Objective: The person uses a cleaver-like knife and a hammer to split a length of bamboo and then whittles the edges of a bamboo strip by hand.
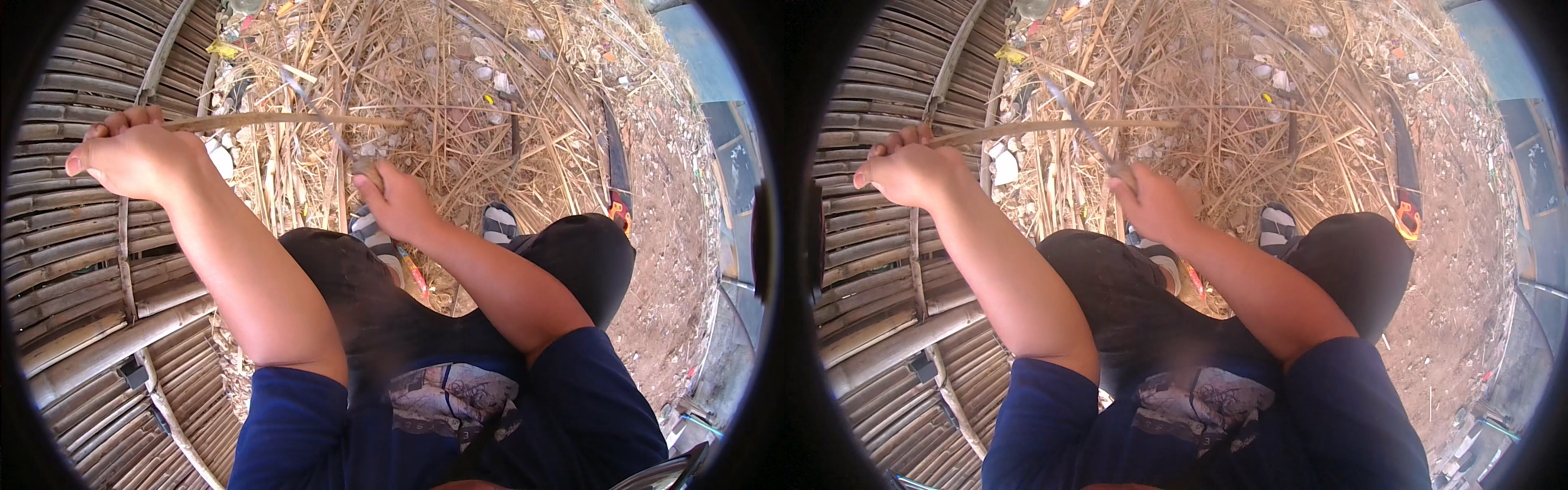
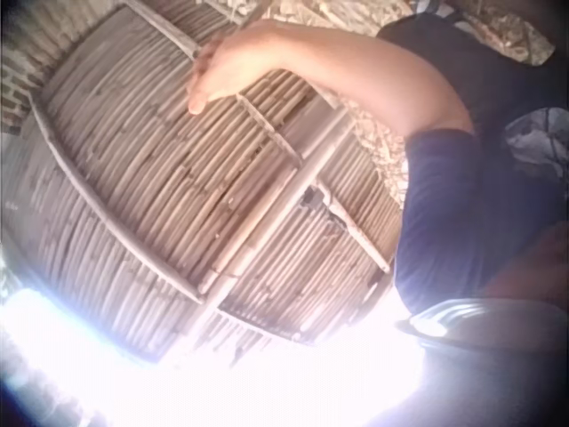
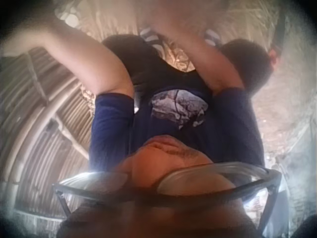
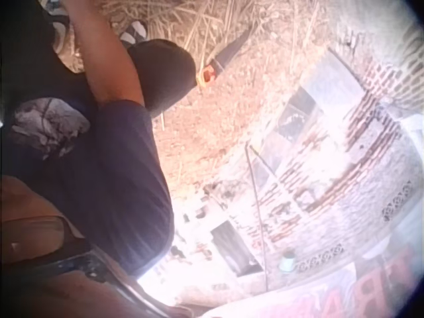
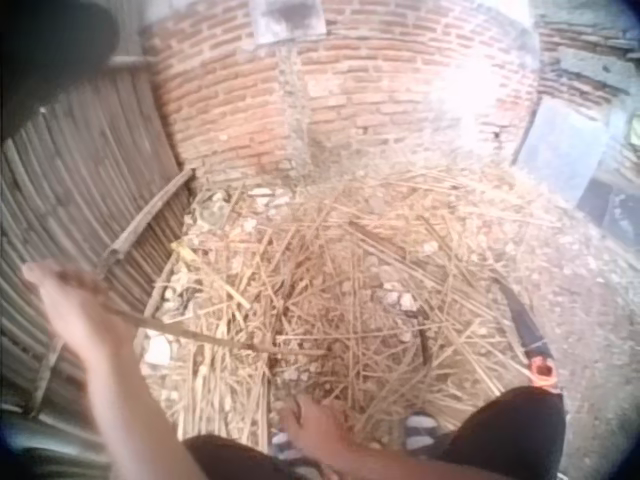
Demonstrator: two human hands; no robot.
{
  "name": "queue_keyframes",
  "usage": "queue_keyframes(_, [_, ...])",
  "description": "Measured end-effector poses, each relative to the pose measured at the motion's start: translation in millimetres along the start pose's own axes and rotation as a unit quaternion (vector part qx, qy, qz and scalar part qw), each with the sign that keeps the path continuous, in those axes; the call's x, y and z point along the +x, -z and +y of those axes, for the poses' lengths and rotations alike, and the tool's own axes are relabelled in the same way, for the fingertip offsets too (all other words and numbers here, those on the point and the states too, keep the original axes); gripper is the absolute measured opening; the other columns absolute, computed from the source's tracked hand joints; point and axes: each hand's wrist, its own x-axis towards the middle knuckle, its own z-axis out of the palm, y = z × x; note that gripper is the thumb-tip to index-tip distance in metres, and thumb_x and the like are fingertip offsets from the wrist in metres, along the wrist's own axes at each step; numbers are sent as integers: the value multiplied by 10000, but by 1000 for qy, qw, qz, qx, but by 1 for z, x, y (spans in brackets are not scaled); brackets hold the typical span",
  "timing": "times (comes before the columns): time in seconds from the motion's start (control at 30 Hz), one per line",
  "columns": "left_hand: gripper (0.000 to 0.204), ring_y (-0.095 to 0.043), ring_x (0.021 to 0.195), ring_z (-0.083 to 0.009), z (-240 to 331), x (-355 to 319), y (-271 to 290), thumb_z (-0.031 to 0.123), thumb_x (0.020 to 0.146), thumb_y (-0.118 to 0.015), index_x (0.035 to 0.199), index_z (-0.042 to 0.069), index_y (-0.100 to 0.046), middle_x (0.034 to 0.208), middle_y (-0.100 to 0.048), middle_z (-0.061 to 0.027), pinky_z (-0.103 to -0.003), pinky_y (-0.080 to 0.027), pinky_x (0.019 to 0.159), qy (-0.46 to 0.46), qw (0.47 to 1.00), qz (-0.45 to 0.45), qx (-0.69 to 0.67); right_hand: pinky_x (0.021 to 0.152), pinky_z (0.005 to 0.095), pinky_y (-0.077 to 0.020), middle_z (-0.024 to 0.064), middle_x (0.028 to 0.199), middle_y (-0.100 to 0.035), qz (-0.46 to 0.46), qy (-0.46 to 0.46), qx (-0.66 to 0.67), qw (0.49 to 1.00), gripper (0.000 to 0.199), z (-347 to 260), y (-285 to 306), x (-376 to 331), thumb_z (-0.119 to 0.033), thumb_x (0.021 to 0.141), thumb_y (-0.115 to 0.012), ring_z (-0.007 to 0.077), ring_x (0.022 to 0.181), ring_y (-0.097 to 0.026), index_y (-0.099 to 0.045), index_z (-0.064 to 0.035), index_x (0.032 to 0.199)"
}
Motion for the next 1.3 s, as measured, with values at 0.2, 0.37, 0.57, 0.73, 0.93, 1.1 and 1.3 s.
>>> queue_keyframes(0.2, [574,-280,570,-147,-4,-3,-6,561,1045,-91,808,103,-342,649,-352,-3,-290,-331,539,-12,1000,-8,6,748,535,-490,261,824,-659,95,-38,-72,992,430,104,-19,3,-415,972,-560,457,804,-651,-561,1,1082])
queue_keyframes(0.37, [543,-263,575,-152,-5,-6,-6,521,1059,-97,808,102,-333,656,-331,-6,-296,-309,536,-25,999,-19,9,776,536,-498,273,857,-668,90,-121,-65,986,448,98,-6,14,-409,969,-558,463,818,-653,-580,11,1121])
queue_keyframes(0.57, [487,-247,584,-155,-2,-3,0,475,1078,-139,859,86,-334,673,-300,-8,-303,-297,543,-27,1000,-14,4,695,499,-501,227,781,-656,21,24,-2,999,416,14,-8,3,-391,972,-559,437,770,-654,-578,8,1090])
queue_keyframes(0.73, [509,-258,573,-153,-2,-5,-6,493,1070,-137,833,91,-340,661,-327,1,-306,-327,551,-22,1000,1,4,699,472,-500,208,781,-664,115,92,-71,987,408,88,-23,0,-380,998,-507,384,774,-678,-551,5,1126])
queue_keyframes(0.93, [525,-288,579,-151,-7,3,-2,513,1062,-130,824,98,-345,666,-360,-1,-306,-337,562,-13,1000,2,2,804,514,-486,263,897,-661,63,-195,-28,978,520,115,-7,17,-463,990,-495,476,886,-633,-576,41,1088])
queue_keyframes(1.1, [531,-297,585,-155,-9,8,4,507,1061,-109,825,94,-346,681,-371,-13,-308,-330,543,-18,1000,6,17,753,498,-485,234,832,-656,18,-36,-8,999,486,31,-16,9,-466,1002,-483,417,817,-644,-574,5,1078])
queue_keyframes(1.3, [530,-277,578,-160,-4,1,0,506,1061,-108,817,94,-335,677,-348,-17,-311,-321,525,-28,999,-13,14,862,534,-476,291,990,-648,47,-44,-19,998,469,87,-21,5,-439,1016,-444,477,965,-624,-585,-13,1153])
